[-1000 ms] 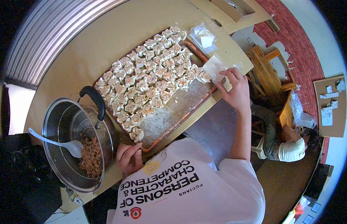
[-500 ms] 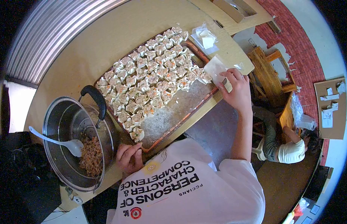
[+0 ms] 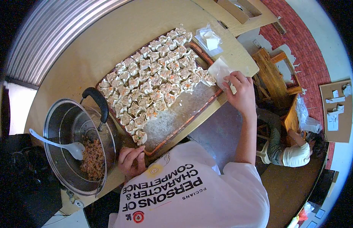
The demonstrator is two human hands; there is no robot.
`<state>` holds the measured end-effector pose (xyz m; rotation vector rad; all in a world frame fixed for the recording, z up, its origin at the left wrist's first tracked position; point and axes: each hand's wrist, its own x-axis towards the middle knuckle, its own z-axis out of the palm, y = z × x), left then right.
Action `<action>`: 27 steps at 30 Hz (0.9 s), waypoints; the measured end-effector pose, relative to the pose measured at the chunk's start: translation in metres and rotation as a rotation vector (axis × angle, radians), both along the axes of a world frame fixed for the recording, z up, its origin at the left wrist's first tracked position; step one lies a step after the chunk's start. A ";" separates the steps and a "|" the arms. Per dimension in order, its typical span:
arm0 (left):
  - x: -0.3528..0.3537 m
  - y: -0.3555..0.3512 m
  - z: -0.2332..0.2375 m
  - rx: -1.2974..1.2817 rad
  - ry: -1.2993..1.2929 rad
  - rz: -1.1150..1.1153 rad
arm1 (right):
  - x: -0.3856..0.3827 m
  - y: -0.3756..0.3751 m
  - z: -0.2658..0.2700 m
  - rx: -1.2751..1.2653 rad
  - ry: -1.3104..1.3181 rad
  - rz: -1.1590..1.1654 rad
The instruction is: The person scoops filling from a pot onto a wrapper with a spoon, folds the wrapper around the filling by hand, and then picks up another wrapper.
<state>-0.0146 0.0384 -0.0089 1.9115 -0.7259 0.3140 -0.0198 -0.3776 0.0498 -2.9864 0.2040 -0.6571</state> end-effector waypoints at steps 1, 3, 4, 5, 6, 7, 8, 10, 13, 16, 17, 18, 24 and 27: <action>0.000 0.000 0.001 0.001 0.003 0.006 | 0.000 0.000 0.000 0.000 0.000 0.001; 0.000 0.000 0.002 0.003 0.007 0.013 | -0.001 -0.001 -0.002 -0.041 -0.039 0.040; 0.000 0.000 0.002 0.002 0.007 0.010 | -0.001 0.000 -0.002 -0.041 -0.038 0.041; 0.000 0.000 0.001 0.002 0.008 0.005 | -0.002 0.000 -0.002 -0.053 -0.046 0.052; 0.000 0.000 0.001 0.001 0.009 0.005 | -0.003 0.001 -0.003 -0.066 -0.053 0.062; 0.000 0.000 0.000 0.003 0.009 0.003 | -0.004 0.001 -0.004 -0.066 -0.052 0.062; 0.000 0.000 -0.001 0.005 0.008 0.000 | -0.005 0.001 -0.006 -0.072 -0.069 0.058; 0.000 0.000 0.000 0.003 0.011 -0.004 | -0.006 0.003 -0.007 -0.078 -0.086 0.054; 0.000 0.000 0.002 0.005 0.012 -0.004 | -0.007 0.005 -0.008 -0.069 -0.087 0.047; 0.000 0.000 0.003 0.012 0.017 -0.002 | -0.007 0.005 -0.008 -0.104 -0.101 0.048; 0.000 0.000 0.003 0.013 0.024 -0.003 | -0.006 0.005 -0.008 -0.103 -0.102 0.053; 0.000 0.001 0.002 0.013 0.024 -0.003 | -0.006 0.005 -0.008 -0.102 -0.102 0.058; -0.001 0.001 0.000 -0.008 0.044 -0.005 | -0.005 0.004 -0.010 -0.126 -0.110 0.073; 0.000 0.002 0.000 -0.006 0.047 -0.015 | -0.003 0.005 -0.010 -0.134 -0.132 0.087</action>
